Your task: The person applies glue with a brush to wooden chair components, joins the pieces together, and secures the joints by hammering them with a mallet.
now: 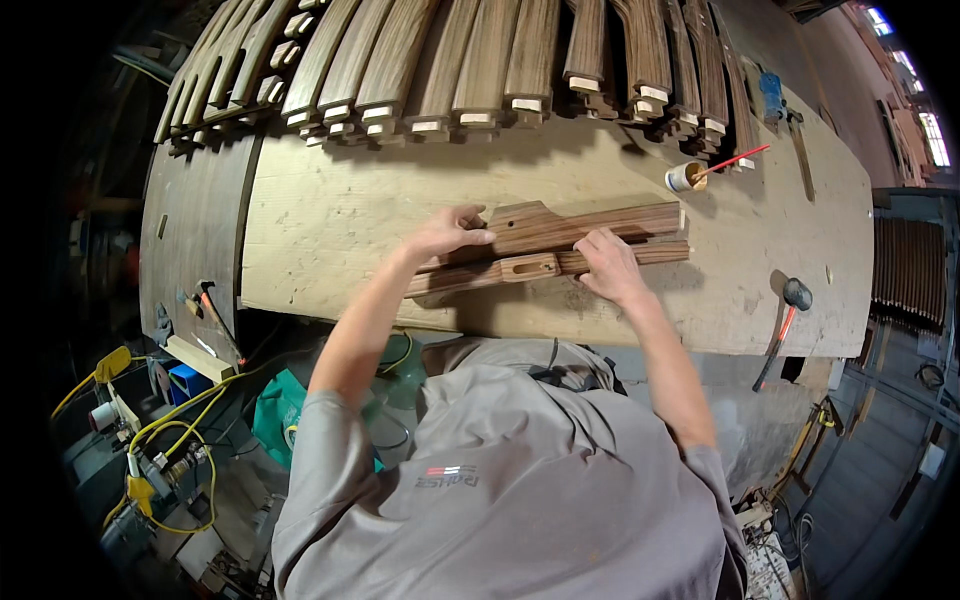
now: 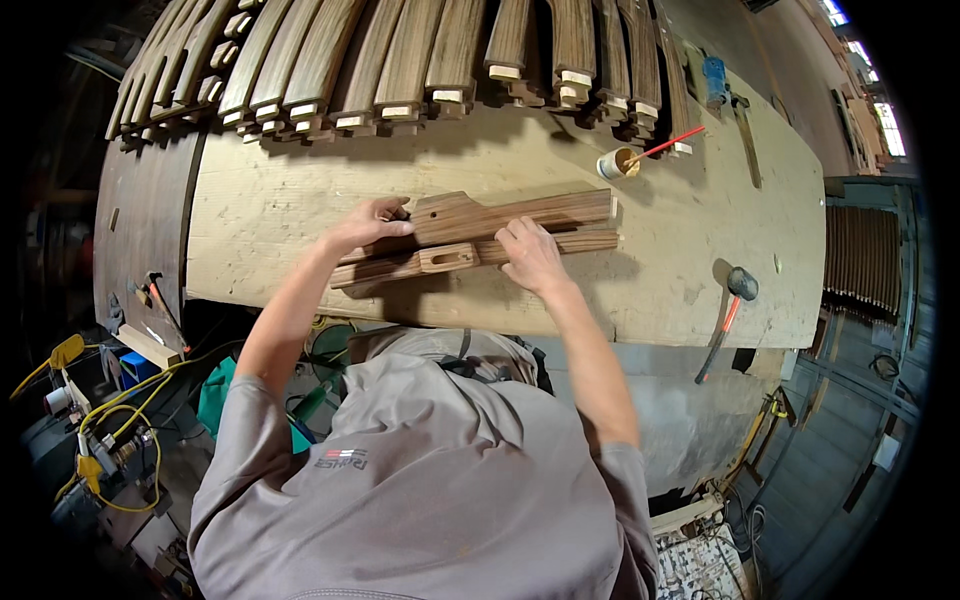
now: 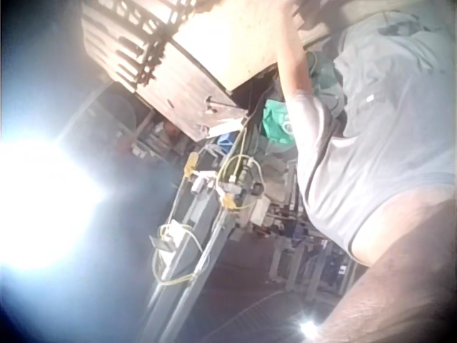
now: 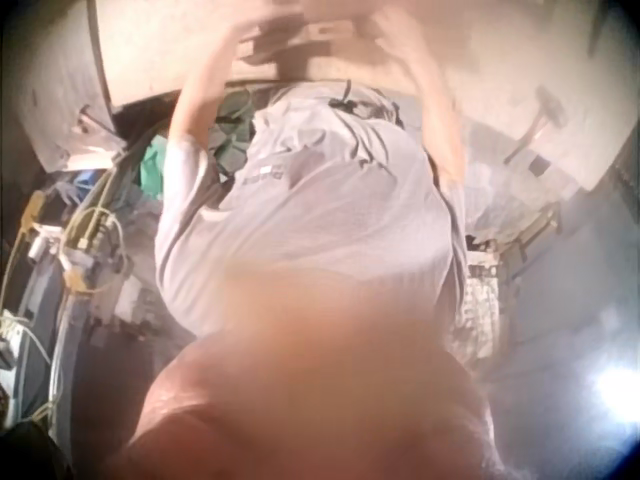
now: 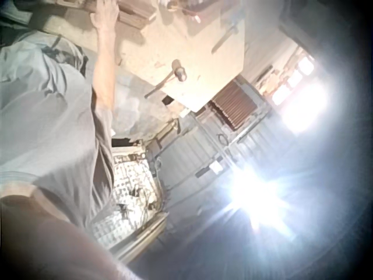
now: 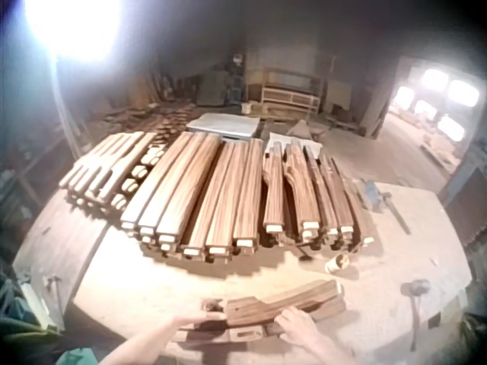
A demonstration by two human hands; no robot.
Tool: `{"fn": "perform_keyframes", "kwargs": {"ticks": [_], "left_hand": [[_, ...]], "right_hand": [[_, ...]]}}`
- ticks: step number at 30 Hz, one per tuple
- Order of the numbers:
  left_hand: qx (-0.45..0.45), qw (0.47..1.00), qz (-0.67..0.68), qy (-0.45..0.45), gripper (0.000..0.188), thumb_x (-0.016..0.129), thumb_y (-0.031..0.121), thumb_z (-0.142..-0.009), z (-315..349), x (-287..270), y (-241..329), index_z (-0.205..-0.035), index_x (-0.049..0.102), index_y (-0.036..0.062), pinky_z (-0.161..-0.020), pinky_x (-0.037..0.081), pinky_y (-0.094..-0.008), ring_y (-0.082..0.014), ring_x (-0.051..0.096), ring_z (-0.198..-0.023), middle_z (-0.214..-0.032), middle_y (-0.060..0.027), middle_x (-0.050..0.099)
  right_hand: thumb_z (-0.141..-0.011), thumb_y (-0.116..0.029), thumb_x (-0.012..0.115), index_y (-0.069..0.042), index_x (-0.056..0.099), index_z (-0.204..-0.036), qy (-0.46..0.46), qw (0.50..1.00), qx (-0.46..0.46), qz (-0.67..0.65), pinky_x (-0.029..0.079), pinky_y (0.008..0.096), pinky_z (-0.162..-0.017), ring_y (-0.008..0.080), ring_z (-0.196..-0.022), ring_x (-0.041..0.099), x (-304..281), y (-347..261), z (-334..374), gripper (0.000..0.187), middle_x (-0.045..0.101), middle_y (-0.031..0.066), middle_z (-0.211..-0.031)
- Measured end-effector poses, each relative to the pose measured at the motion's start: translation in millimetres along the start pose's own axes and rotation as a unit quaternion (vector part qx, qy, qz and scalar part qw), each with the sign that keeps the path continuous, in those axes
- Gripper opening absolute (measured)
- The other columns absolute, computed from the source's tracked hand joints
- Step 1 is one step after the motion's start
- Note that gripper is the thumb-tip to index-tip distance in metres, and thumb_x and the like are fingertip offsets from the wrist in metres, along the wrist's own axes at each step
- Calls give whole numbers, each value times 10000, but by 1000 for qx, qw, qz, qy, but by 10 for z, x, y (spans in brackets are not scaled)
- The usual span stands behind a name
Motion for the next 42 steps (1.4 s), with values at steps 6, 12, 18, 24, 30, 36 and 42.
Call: {"fn": "perform_keyframes", "kwargs": {"ticks": [6, 12, 18, 24, 30, 36, 42], "left_hand": [[31, 977, -195, 87, 592, 725, 243, -740, -137, 293, 28, -1268, 551, 40, -953, 455, -397, -365, 566, -1111, -1174, -236, 600], [109, 989, -30, 100, 792, 755, 278, -705, -45, 475, -36, -1373, 415, 25, -978, 435, -407, -391, 540, -1141, -1275, -255, 532], [307, 912, -218, 163, 1086, 845, 493, -529, 310, 792, 239, -1385, 372, 20, -966, 400, -443, -389, 498, -1082, -1167, -209, 516], [239, 918, -267, 171, 888, 812, 301, -578, 376, 1113, 266, -1321, 405, 35, -979, 385, -445, -355, 498, -1119, -1202, -180, 524], [293, 901, -267, 177, 787, 803, 294, -597, -70, 918, 495, -1253, 444, 47, -942, 402, -440, -331, 510, -1095, -1152, -153, 558], [270, 883, -327, 202, 854, 782, 360, -604, -228, 998, 575, -1276, 395, 2, -1019, 328, -456, -327, 504, -1098, -1162, -177, 536], [267, 890, -295, 223, 831, 779, 285, -559, -221, 1090, 607, -1242, 401, 3, -1013, 326, -456, -341, 481, -1118, -1178, -184, 518]], "right_hand": [[-561, -109, 789, -48, 595, -930, -13, 1000, 23, 1, 484, 415, -844, 302, -990, 533, 82, 32, -48, 421, 563, 107, -959], [-539, -207, 833, -53, 575, -1103, -12, 996, 79, 35, 408, 455, -979, 319, -1117, 476, -51, 72, 8, 638, 513, 133, -1121], [-529, -242, 841, -43, 463, -1284, -21, 995, 40, 93, 294, 470, -1094, 317, -1195, 431, -145, 121, 38, 868, 460, 163, -1235], [-529, -270, 821, -39, 514, -1218, -68, 995, 27, 63, 339, 473, -1041, 333, -1170, 451, -66, 262, 163, 789, 460, 163, -1260], [-590, -241, 778, -18, 452, -1280, -43, 993, 105, 38, 310, 483, -1065, 339, -1212, 420, -121, 410, 275, 795, 444, 173, -1298], [-780, -73, 499, 111, 319, -1360, 6, 989, 122, 84, 172, 546, -1127, 369, -1364, 286, 141, 172, 323, 634, 339, 239, -1437], [-784, -97, 512, 132, 281, -1372, 39, 987, 134, 80, 163, 546, -1131, 392, -1372, 263, 214, 43, 257, 671, 313, 266, -1445]]}}
Point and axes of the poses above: each hand's wrist, its own z-axis away from the middle knuckle, its own x-axis out of the palm, y = z × x, the point moved 1 cm from there along -z, towards the middle knuckle
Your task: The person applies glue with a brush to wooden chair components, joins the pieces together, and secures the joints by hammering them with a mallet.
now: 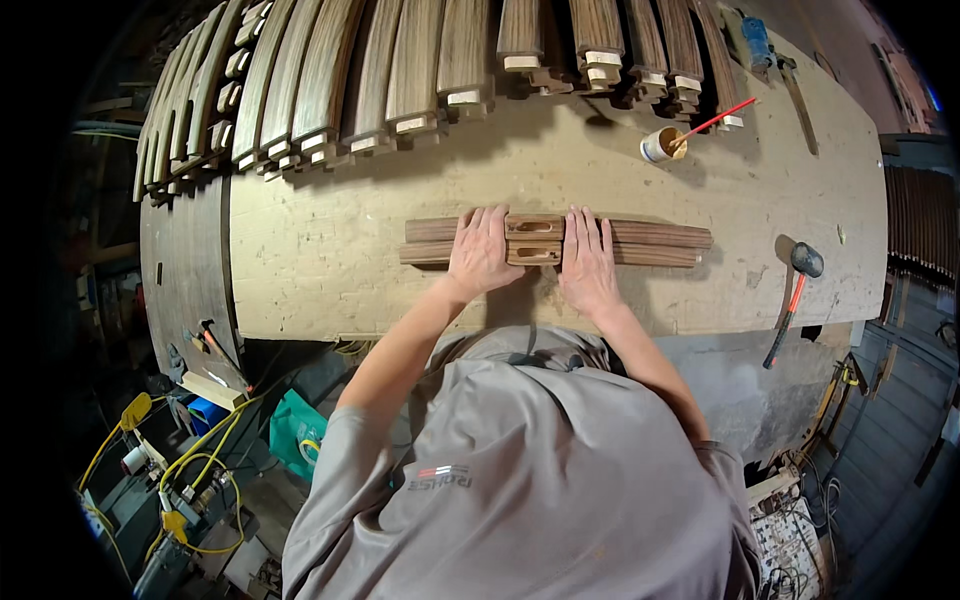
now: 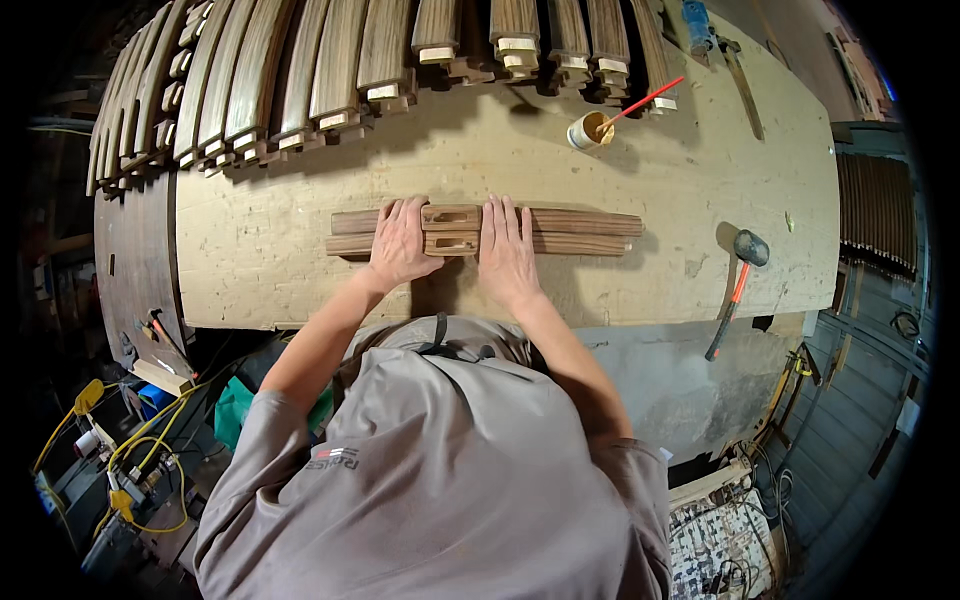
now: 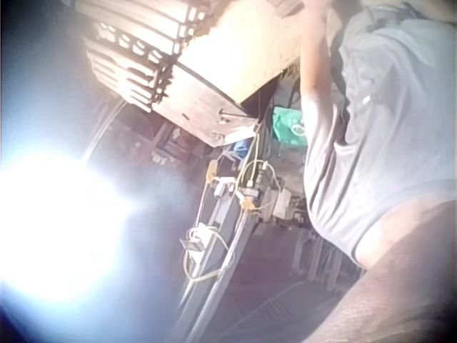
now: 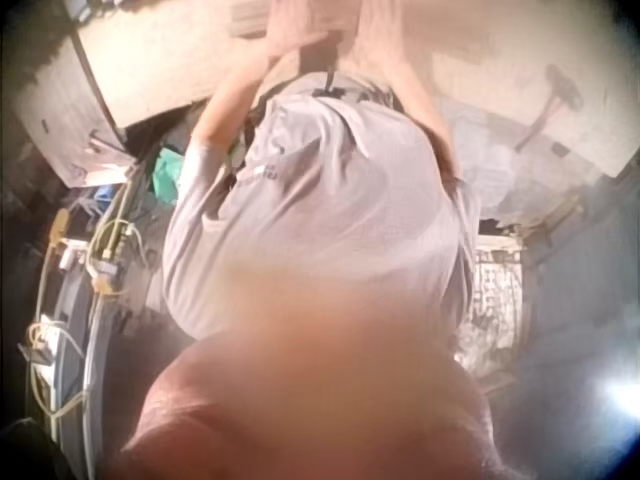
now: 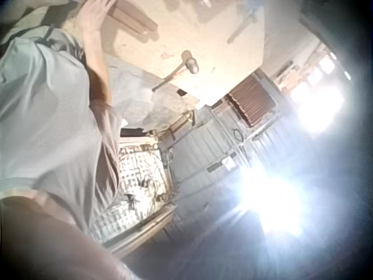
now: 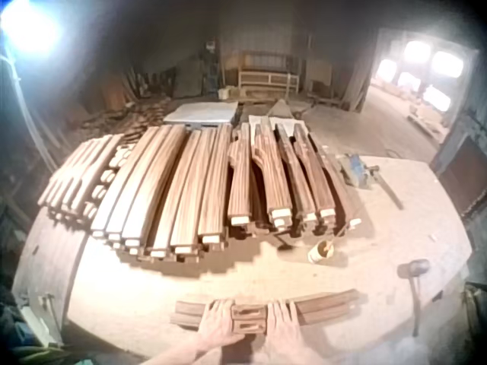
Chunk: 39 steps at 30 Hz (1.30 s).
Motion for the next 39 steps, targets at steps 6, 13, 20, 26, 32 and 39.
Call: {"fn": "perform_keyframes", "kwargs": {"ticks": [6, 13, 20, 26, 32, 39], "left_hand": [[2, 998, -32, -61, 689, 721, 162, -562, 22, 37, -150, -1175, 441, 22, -981, 356, -439, -355, 489, -1103, -1091, -184, 534], [26, 999, 13, -12, 581, 729, 172, -591, -150, -12, -6, -1107, 500, 31, -926, 392, -420, -324, 543, -1003, -1009, -146, 581], [52, 998, 25, -21, 629, 770, 175, -582, -622, 196, 164, -1122, 479, 39, -927, 379, -437, -326, 547, -998, -1028, -145, 580], [42, 998, 22, -45, 690, 794, 250, -568, -950, 299, 272, -1141, 475, 34, -923, 381, -439, -333, 539, -1021, -1052, -144, 575], [79, 995, 30, -57, 714, 800, 259, -552, -1449, 474, 446, -1143, 473, 29, -925, 383, -430, -322, 536, -1025, -1068, -141, 574], [111, 991, 37, -65, 768, 714, 109, -591, -1673, 707, 527, -1294, 422, 2, -959, 386, -424, -313, 532, -1047, -1087, -147, 567]], "right_hand": [[-771, -76, 608, 54, 445, -1308, -69, 984, -42, -160, 395, 425, -1021, 295, -1209, 503, -485, 325, -1, 576, 499, 216, -1311], [-824, -208, 718, 58, 568, -1167, 256, 802, 386, -376, 330, 221, -461, 49, -540, 420, -813, 1894, -524, 458, 495, -44, -664], [-825, -249, 684, -43, 671, -911, 237, 871, 330, -275, 462, 317, -555, 195, -615, 625, -449, 2625, -1002, 224, 659, 112, -717], [-875, -191, 623, -52, 627, -879, 258, 910, 242, -218, 477, 331, -555, 261, -641, 627, -727, 2088, -712, 139, 634, 144, -711], [-904, -152, 582, -36, 590, -931, 197, 918, 206, -277, 473, 314, -589, 223, -638, 607, -539, 2126, -658, 119, 624, 106, -743], [-907, -125, 562, -36, 577, -894, 87, 881, 219, -409, 460, 289, -582, 161, -627, 571, -696, 1909, -729, 91, 598, 78, -699]]}}
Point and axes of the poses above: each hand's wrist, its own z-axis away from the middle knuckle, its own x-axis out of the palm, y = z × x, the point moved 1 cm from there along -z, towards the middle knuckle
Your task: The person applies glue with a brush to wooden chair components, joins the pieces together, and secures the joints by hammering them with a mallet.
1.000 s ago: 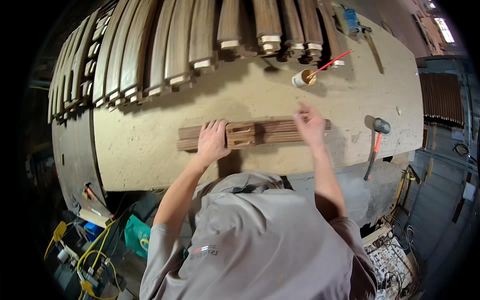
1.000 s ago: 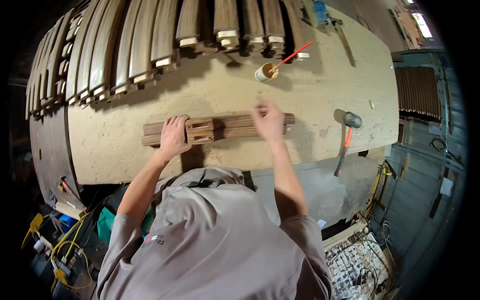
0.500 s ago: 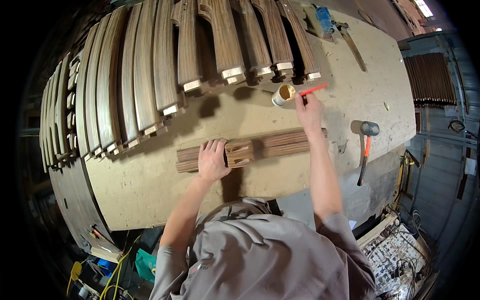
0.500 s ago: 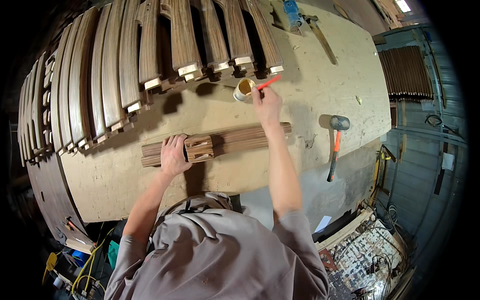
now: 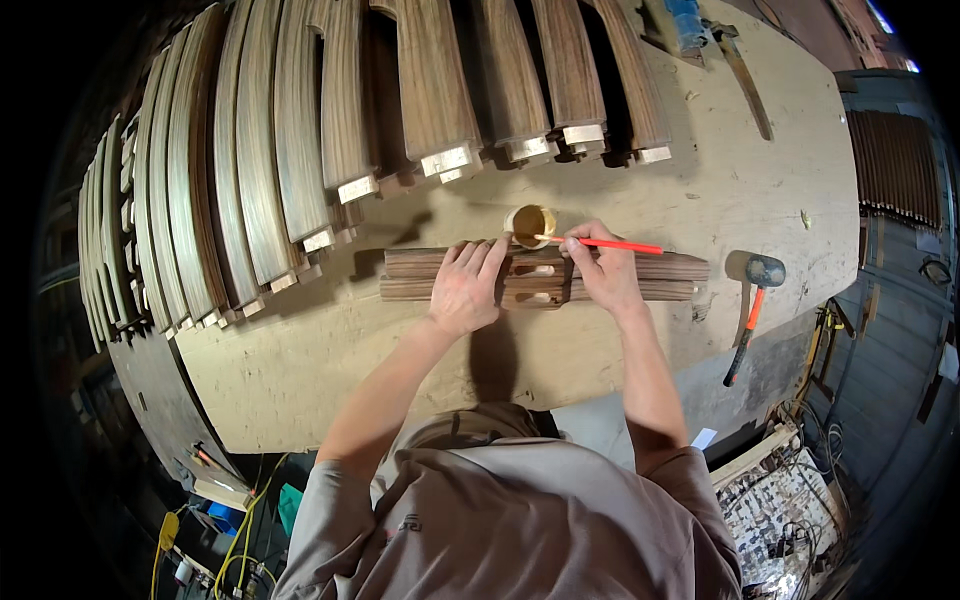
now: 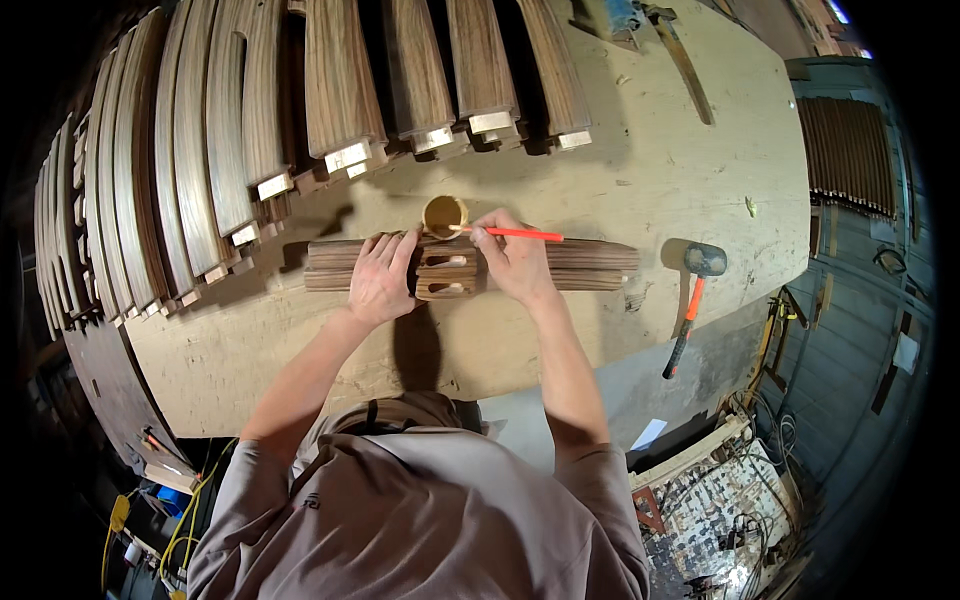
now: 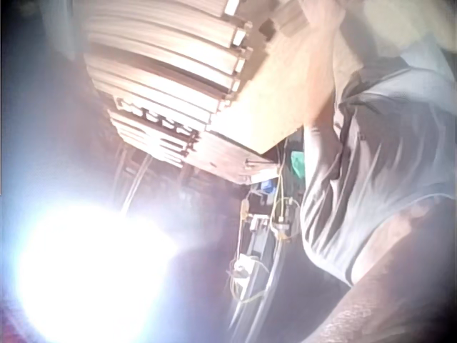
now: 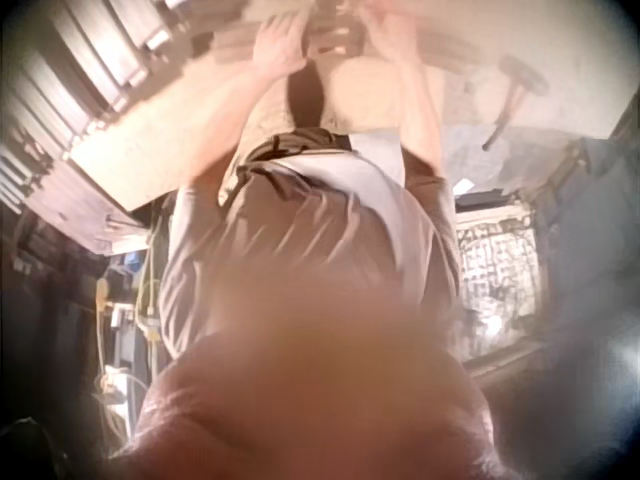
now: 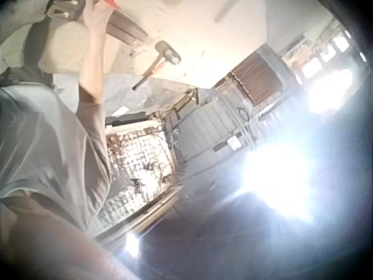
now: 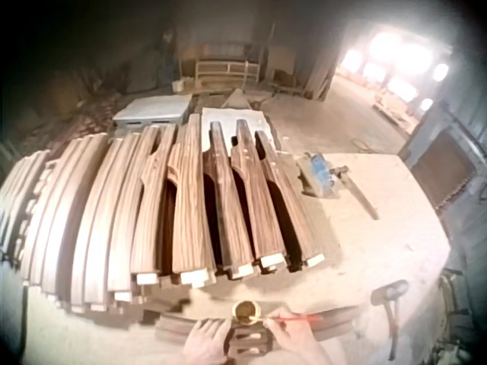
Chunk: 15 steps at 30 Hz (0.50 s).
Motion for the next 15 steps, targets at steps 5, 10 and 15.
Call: {"fn": "perform_keyframes", "kwargs": {"ticks": [5, 10, 15], "left_hand": [[7, 1000, -10, -15, 910, 734, 153, -605, -60, -108, 69, -1422, 338, 76, -934, 400, -412, -301, 541, -1000, -1063, -137, 573], [-29, 999, -12, -29, 931, 761, 206, -599, -160, -137, 86, -1431, 350, 133, -891, 408, -399, -270, 551, -942, -1025, -99, 577], [-19, 999, 4, -42, 892, 735, 213, -626, -168, -167, 60, -1423, 356, 89, -902, 398, -411, -284, 553, -973, -1010, -104, 583]], "right_hand": [[-870, -87, 586, -40, 581, -896, 10, 994, -77, 81, 483, 335, -571, 229, -641, 603, -30, -66, -30, 54, 617, 104, -742], [-846, -63, 586, -44, 583, -895, -50, 982, -145, 108, 494, 378, -616, 311, -711, 614, 28, -129, -78, 53, 626, 117, -799], [-872, -82, 571, -37, 596, -888, -73, 982, -152, 83, 479, 364, -636, 291, -710, 598, 30, -96, -70, 54, 622, 117, -793]]}}
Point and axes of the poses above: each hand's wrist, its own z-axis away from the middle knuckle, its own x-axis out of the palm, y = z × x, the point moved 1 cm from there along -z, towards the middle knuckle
